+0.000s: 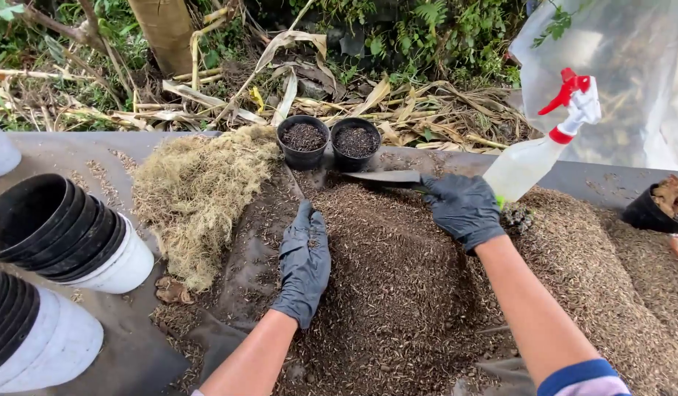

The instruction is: Mixing various soil components together by hand and with a trowel on a flat surface to create a potting mix.

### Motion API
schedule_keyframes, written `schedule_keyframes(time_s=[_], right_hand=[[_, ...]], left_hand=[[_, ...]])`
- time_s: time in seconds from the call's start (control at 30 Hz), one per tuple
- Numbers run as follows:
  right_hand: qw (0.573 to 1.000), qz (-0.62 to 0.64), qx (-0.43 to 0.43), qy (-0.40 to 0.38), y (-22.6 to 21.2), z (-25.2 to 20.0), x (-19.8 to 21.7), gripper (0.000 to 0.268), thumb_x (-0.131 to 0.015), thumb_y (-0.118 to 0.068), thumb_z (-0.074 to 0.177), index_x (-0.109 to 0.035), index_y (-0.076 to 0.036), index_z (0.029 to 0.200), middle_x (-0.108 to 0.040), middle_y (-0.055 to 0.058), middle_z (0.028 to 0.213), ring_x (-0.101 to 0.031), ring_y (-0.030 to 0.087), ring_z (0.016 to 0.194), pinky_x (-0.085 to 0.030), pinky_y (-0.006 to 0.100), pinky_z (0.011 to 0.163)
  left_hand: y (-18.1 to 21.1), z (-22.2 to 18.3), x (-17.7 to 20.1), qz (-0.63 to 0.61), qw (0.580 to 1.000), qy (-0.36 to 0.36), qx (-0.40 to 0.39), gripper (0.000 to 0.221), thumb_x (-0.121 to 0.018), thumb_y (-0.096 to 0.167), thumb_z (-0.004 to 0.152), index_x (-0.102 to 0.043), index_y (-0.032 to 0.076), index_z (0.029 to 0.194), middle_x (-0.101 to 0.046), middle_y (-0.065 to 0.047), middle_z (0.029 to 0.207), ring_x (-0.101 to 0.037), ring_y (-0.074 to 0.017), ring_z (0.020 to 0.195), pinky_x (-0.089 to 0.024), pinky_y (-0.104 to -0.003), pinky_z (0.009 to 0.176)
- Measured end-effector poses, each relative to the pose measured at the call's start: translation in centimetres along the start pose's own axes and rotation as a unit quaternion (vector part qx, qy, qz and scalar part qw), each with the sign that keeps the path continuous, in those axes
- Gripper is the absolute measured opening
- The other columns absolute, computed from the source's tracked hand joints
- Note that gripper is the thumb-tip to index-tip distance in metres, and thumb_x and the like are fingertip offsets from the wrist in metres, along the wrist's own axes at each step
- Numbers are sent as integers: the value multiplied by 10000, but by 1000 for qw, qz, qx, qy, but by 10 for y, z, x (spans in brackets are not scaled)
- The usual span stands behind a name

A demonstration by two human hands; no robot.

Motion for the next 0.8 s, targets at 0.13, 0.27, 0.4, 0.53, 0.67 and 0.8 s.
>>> schedule_keyframes(time_s=[0.13,0.27,0.4,0.53,0.67,0.8], right_hand=[[974,190,-43,-116,-34,13,12,325,-677,-413,873,-735,-358,1188,-754,130,931,-724,389,936,-591,522,832],[929,235,-134,-253,-32,10,-6,363,-675,-468,867,-714,-477,1228,-776,153,1051,-715,397,1058,-573,503,952],[903,296,-193,-245,-20,-3,48,404,-767,-398,814,-735,-432,1215,-781,91,1079,-709,343,1095,-573,464,969],[926,302,-194,-117,10,-21,103,399,-825,-338,838,-755,-333,1230,-772,87,1001,-715,342,998,-581,456,826],[968,163,-176,-71,35,-45,127,355,-696,-383,960,-733,-298,1302,-773,114,874,-736,364,805,-592,460,697],[972,75,-214,-63,52,-86,76,378,-597,-372,1027,-688,-359,1393,-775,57,831,-732,237,708,-587,368,741]], left_hand=[[1,-4,4,-97,993,1,63,744,-499,771,876,-530,364,1498,-552,-155,1492,-459,-414,1406,-361,-546,1169],[7,-8,9,-121,992,-20,42,720,-489,713,894,-509,337,1508,-535,-164,1506,-442,-413,1417,-347,-539,1177],[13,-11,14,-143,989,-39,29,703,-482,669,907,-494,316,1514,-522,-170,1516,-429,-411,1425,-337,-534,1182],[17,-17,14,-171,982,-76,12,677,-472,603,926,-471,286,1525,-502,-181,1531,-410,-410,1437,-321,-526,1191],[29,-23,11,-199,973,-117,-18,654,-462,537,946,-448,255,1535,-483,-191,1546,-391,-408,1450,-306,-519,1199],[38,-30,13,-215,966,-139,-42,638,-456,494,959,-433,234,1542,-470,-198,1556,-378,-407,1458,-296,-514,1205]])
Point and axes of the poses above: each hand's wrist, its own z-axis towards the middle knuckle, its own x-axis out of the back of the hand, y = z × x, the point moved 9 cm from there along z, towards the middle knuckle
